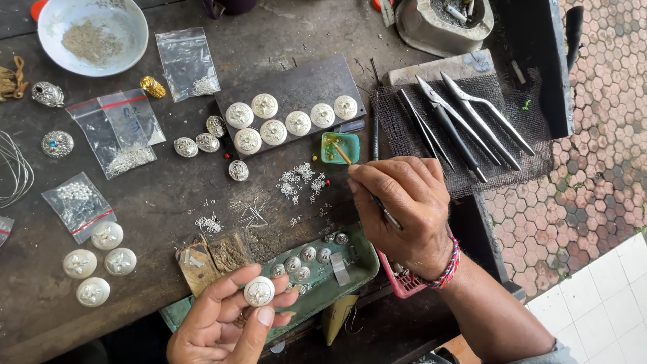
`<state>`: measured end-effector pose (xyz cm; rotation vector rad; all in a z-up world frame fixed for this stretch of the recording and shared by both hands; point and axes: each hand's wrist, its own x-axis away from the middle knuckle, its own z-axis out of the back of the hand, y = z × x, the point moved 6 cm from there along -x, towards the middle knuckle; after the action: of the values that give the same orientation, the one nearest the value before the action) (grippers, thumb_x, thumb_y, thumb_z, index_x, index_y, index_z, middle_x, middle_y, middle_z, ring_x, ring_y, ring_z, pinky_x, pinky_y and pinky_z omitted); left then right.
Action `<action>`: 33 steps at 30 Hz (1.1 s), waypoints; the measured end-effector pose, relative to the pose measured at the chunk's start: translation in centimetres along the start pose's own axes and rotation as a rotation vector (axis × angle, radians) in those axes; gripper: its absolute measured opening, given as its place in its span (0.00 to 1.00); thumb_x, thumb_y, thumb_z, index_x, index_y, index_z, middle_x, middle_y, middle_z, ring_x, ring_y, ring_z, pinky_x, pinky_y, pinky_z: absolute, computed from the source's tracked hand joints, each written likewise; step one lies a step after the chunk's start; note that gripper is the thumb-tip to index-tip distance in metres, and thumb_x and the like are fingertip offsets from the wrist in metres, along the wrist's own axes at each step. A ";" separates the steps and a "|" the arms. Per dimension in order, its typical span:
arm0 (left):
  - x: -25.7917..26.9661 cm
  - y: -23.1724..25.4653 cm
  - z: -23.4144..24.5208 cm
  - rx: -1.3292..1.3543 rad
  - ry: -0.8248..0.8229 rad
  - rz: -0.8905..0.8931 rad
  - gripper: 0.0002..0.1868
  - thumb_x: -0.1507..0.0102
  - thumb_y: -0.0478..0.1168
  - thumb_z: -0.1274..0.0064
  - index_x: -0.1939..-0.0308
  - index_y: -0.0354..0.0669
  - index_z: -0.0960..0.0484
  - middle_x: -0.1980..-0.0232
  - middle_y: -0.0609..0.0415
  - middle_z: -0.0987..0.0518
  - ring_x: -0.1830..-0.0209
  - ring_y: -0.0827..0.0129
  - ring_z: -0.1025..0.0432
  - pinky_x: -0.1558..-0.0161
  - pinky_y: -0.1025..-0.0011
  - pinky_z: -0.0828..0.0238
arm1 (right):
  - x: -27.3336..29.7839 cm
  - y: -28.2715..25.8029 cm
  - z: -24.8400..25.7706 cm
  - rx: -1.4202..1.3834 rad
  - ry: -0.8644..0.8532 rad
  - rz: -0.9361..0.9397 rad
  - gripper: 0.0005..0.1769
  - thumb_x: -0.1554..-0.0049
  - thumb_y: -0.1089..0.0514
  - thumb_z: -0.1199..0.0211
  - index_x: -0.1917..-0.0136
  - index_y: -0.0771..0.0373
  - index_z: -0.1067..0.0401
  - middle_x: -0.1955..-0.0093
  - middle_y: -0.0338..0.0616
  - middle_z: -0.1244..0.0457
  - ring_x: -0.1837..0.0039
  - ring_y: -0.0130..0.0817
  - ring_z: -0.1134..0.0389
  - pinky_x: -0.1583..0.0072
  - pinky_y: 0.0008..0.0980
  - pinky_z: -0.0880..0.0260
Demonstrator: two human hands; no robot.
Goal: Adding small decorative silver beads to a circular jewelry base using tweezers and a brush.
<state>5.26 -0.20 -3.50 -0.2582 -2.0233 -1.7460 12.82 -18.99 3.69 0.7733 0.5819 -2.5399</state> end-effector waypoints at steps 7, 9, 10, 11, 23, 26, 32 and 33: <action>0.0 -0.2 0.0 -0.002 0.005 0.021 0.20 0.52 0.32 0.50 0.55 0.33 0.24 0.65 0.39 0.15 0.68 0.57 0.17 0.69 0.69 0.16 | 0.0 0.1 0.0 0.004 0.008 -0.009 0.02 0.49 0.68 0.40 0.61 0.63 0.31 0.63 0.38 0.37 0.62 0.32 0.37 0.56 0.29 0.47; 0.0 -0.2 0.0 0.008 -0.005 0.008 0.20 0.52 0.32 0.50 0.55 0.33 0.25 0.64 0.39 0.15 0.68 0.57 0.17 0.69 0.69 0.16 | 0.0 0.1 0.0 -0.001 0.001 -0.010 0.02 0.49 0.68 0.41 0.61 0.64 0.31 0.62 0.39 0.36 0.62 0.32 0.36 0.55 0.29 0.46; 0.0 -0.2 -0.1 0.014 -0.010 -0.014 0.19 0.51 0.32 0.50 0.55 0.33 0.25 0.64 0.39 0.16 0.68 0.57 0.17 0.69 0.69 0.16 | 0.1 0.2 0.1 -0.008 0.008 -0.024 0.02 0.48 0.67 0.41 0.61 0.63 0.31 0.63 0.38 0.37 0.62 0.32 0.37 0.56 0.29 0.46; 0.1 -0.2 -0.1 0.020 -0.014 -0.036 0.19 0.51 0.31 0.51 0.55 0.33 0.25 0.63 0.39 0.16 0.68 0.57 0.18 0.69 0.69 0.16 | 0.1 0.2 0.2 -0.016 0.014 -0.038 0.02 0.48 0.67 0.41 0.61 0.63 0.31 0.63 0.38 0.37 0.62 0.31 0.37 0.57 0.29 0.47; 0.2 -0.3 -0.1 0.094 0.001 -0.037 0.20 0.51 0.28 0.52 0.54 0.32 0.28 0.65 0.37 0.17 0.68 0.54 0.18 0.71 0.68 0.18 | 0.2 -0.6 2.4 -0.224 0.141 -0.039 0.03 0.51 0.71 0.42 0.61 0.70 0.34 0.63 0.49 0.37 0.62 0.37 0.35 0.55 0.31 0.41; 0.2 1.2 -0.5 0.073 -0.088 -0.154 0.19 0.49 0.31 0.52 0.54 0.29 0.31 0.63 0.38 0.18 0.67 0.58 0.19 0.69 0.73 0.18 | 0.8 -1.1 2.4 -0.434 0.143 -0.084 0.04 0.50 0.69 0.46 0.61 0.75 0.37 0.63 0.59 0.39 0.62 0.45 0.35 0.56 0.34 0.32; 0.3 2.2 -0.5 0.162 -0.266 -0.203 0.16 0.43 0.31 0.56 0.51 0.32 0.34 0.61 0.41 0.21 0.62 0.63 0.22 0.64 0.77 0.23 | 2.9 -3.5 1.2 -0.617 0.091 0.076 0.07 0.51 0.68 0.46 0.60 0.69 0.43 0.69 0.52 0.42 0.67 0.37 0.35 0.61 0.35 0.26; 0.3 2.1 -0.2 0.165 -0.245 -0.194 0.16 0.43 0.31 0.56 0.51 0.32 0.34 0.61 0.41 0.21 0.62 0.63 0.22 0.64 0.77 0.23 | 3.1 -4.0 1.0 -0.635 0.075 0.076 0.07 0.51 0.68 0.46 0.60 0.69 0.43 0.69 0.52 0.42 0.67 0.37 0.35 0.61 0.35 0.26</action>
<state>5.94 -0.04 -1.45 -0.2390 -2.4266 -1.7159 8.03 -17.08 3.67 0.6331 1.2687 -2.0661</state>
